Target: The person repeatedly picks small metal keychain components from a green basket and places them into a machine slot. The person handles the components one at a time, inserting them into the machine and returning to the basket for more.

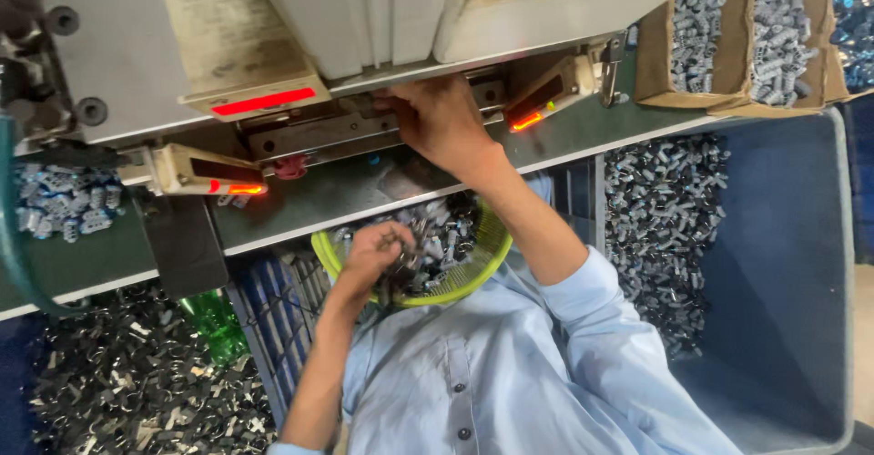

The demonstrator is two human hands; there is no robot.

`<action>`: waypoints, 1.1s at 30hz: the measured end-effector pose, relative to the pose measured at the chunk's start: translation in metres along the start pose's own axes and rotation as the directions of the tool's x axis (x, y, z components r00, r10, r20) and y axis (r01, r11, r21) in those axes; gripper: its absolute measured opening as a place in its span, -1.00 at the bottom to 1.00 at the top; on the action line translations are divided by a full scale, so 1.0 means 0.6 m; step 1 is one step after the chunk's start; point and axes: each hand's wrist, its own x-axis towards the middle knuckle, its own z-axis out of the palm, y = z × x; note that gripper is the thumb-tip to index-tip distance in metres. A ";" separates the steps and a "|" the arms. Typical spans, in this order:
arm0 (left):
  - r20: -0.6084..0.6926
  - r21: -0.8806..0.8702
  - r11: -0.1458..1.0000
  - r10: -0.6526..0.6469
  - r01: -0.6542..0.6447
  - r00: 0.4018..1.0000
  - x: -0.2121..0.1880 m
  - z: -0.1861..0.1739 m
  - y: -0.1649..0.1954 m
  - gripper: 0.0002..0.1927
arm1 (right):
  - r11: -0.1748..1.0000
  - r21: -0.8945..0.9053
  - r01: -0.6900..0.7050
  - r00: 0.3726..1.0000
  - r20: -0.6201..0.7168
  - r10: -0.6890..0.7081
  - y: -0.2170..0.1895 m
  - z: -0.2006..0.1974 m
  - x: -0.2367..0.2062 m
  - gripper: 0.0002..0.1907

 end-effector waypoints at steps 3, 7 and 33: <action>0.002 -0.092 0.996 -0.005 0.005 1.000 -0.029 -0.013 -0.016 -0.80 | 0.977 -0.197 0.085 0.993 -0.066 -0.100 -0.031 -0.013 -0.039 -0.60; -0.232 -0.033 0.999 -0.008 0.000 0.973 -0.039 -0.022 -0.039 -0.82 | 0.999 0.001 0.053 0.997 -0.058 -0.053 -0.090 0.009 -0.150 -0.73; -0.333 0.559 0.800 0.459 -0.220 0.823 -0.051 0.023 -0.060 -0.79 | 0.802 0.336 -0.493 0.867 0.113 0.486 -0.077 0.079 -0.331 -0.65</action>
